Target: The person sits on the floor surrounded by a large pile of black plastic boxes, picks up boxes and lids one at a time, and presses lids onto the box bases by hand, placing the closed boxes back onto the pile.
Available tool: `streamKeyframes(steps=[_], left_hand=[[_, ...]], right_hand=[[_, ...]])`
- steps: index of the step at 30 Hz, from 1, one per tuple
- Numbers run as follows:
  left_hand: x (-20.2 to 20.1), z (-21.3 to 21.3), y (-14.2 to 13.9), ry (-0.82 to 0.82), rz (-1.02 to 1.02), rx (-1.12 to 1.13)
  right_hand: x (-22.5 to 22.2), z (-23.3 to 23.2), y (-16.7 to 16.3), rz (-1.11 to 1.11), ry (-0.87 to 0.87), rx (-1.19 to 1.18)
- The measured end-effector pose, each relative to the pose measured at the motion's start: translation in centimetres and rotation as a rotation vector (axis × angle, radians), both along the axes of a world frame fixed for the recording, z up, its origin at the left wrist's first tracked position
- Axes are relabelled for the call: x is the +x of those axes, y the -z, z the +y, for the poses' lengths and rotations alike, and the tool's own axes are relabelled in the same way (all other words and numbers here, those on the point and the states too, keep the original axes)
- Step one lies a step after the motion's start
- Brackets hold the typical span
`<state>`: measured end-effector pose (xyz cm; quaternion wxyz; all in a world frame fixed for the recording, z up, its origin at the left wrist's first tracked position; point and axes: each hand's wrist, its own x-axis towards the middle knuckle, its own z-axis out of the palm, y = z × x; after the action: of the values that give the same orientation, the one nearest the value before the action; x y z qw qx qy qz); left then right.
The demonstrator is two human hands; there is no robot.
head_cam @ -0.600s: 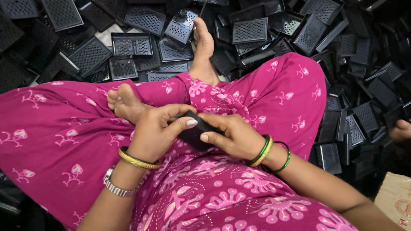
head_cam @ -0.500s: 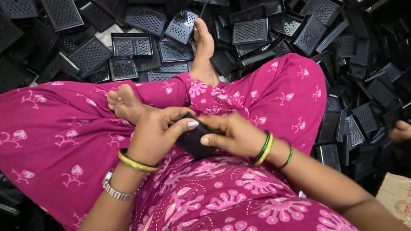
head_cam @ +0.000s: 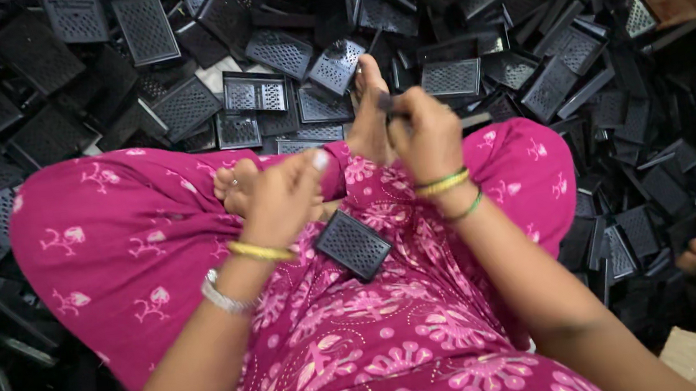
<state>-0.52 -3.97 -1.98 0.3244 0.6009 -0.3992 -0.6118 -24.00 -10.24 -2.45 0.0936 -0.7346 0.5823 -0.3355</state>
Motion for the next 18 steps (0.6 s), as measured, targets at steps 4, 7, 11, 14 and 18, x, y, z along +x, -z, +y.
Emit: streamKeyframes(steps=[4,7,11,14,18], left_hand=[[0.9,-3.5,2.0,-0.181,0.616,0.109],[0.8,-4.4,3.0,-0.358,0.772,-0.090],[0.3,-5.6,4.1,-0.387,0.697,-0.121],[-0.1,-6.6,5.1,-0.384,0.632,-0.110],[-0.5,-7.3,6.2,-0.415,0.667,-0.176]], right_hand=[[4.1,0.9,-1.7,-0.290,-0.289,0.076],[6.5,-0.6,-0.7,-0.359,-0.276,0.209],[8.7,-5.8,2.0,-0.039,0.035,0.253],[10.0,-10.7,4.2,0.284,0.119,0.299],[10.6,-13.3,6.2,0.377,0.179,0.435]])
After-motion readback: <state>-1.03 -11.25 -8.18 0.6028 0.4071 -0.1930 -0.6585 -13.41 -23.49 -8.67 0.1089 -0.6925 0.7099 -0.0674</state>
